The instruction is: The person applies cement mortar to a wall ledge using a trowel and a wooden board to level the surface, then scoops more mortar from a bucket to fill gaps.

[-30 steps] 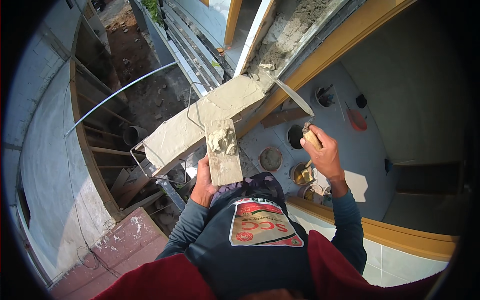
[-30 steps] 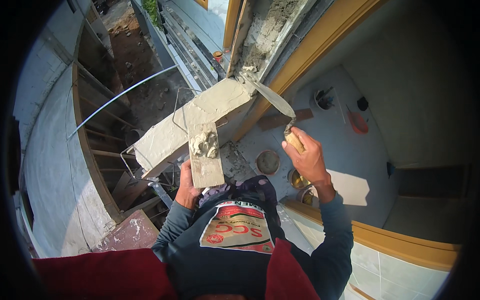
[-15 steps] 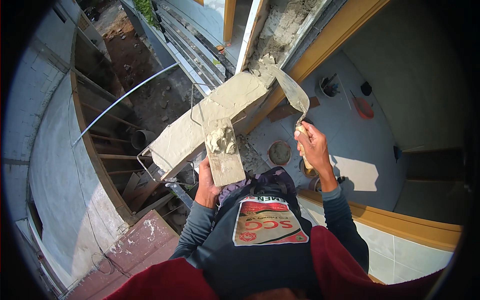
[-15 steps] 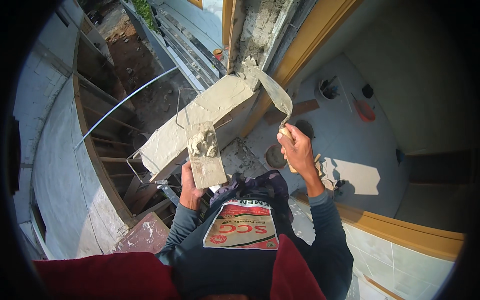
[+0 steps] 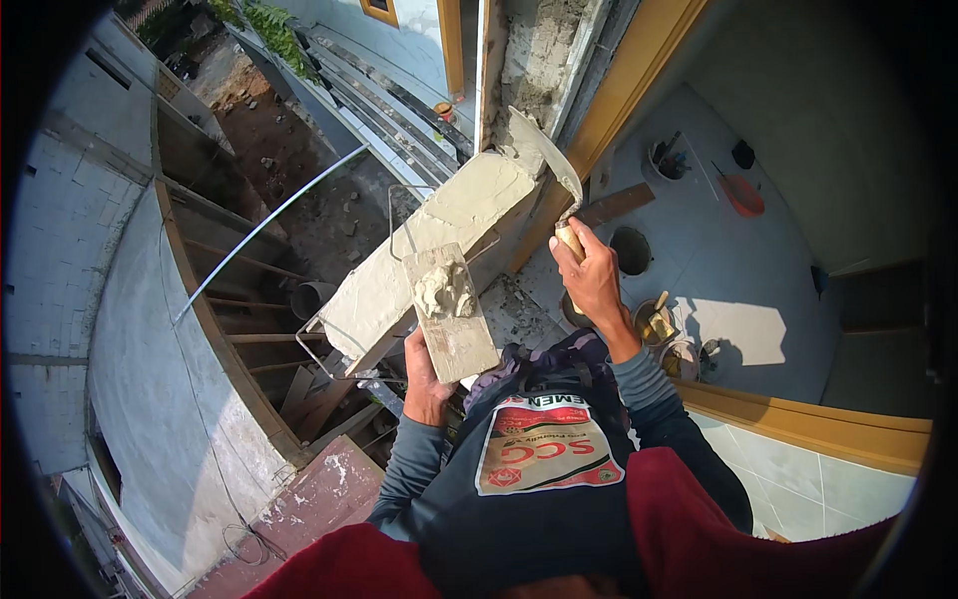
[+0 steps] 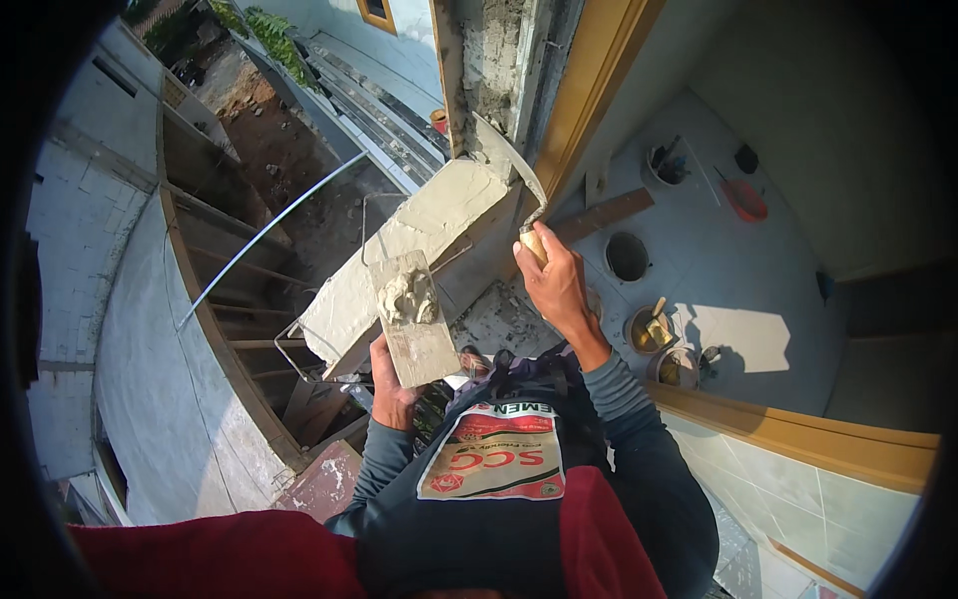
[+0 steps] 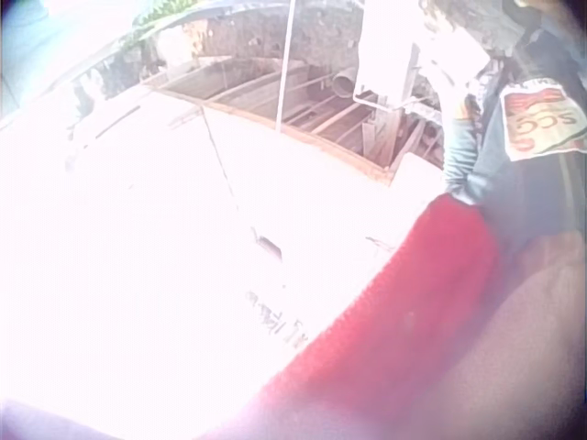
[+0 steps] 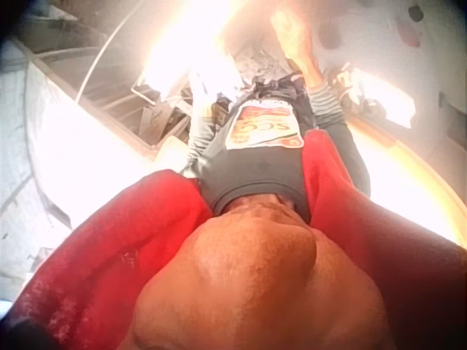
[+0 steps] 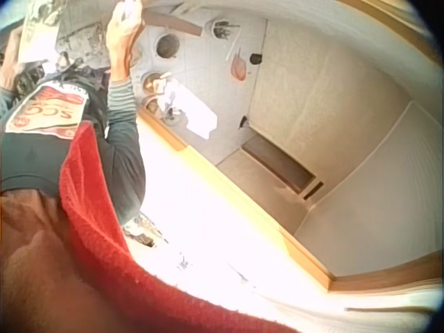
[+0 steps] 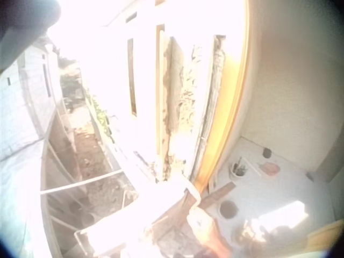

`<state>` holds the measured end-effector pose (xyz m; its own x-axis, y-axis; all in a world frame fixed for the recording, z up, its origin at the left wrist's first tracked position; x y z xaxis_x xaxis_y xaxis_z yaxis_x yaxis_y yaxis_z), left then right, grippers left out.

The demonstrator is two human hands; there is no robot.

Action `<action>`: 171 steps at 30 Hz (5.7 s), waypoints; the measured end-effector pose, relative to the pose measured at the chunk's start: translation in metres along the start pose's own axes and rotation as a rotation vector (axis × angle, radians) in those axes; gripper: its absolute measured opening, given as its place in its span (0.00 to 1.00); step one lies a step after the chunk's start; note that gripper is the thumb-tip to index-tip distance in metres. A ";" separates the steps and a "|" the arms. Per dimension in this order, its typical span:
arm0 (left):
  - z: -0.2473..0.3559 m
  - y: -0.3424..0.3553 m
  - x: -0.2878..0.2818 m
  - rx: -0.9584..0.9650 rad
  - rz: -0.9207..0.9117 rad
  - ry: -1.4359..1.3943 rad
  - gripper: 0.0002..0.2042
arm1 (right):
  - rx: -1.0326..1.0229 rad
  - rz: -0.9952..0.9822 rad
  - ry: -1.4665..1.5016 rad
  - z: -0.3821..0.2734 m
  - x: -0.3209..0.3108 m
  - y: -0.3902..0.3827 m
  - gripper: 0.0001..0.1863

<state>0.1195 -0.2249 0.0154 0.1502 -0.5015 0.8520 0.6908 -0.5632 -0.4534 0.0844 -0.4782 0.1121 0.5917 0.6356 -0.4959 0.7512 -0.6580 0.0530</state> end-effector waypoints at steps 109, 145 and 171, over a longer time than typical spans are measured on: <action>0.025 -0.013 0.000 0.099 0.081 0.027 0.20 | -0.679 0.024 -0.226 0.123 0.087 0.008 0.16; 0.033 -0.025 0.004 0.153 0.067 -0.044 0.18 | -0.539 -0.094 -0.476 0.053 -0.016 -0.028 0.14; 0.030 -0.016 -0.010 0.126 -0.008 -0.023 0.20 | 0.032 -0.239 -0.137 -0.008 -0.002 0.016 0.20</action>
<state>0.1279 -0.1913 0.0214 0.1589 -0.4814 0.8620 0.7752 -0.4798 -0.4109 0.0974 -0.4863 0.1210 0.3523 0.7151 -0.6038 0.8537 -0.5099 -0.1058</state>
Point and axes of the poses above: each hand's wrist, its own y-axis towards the middle knuckle, its own x-axis out of the palm, z = x × y, the point moved 7 cm from there along y, towards the middle knuckle, and after that the axes turned 5 degrees about x, right-handed, at the moved point
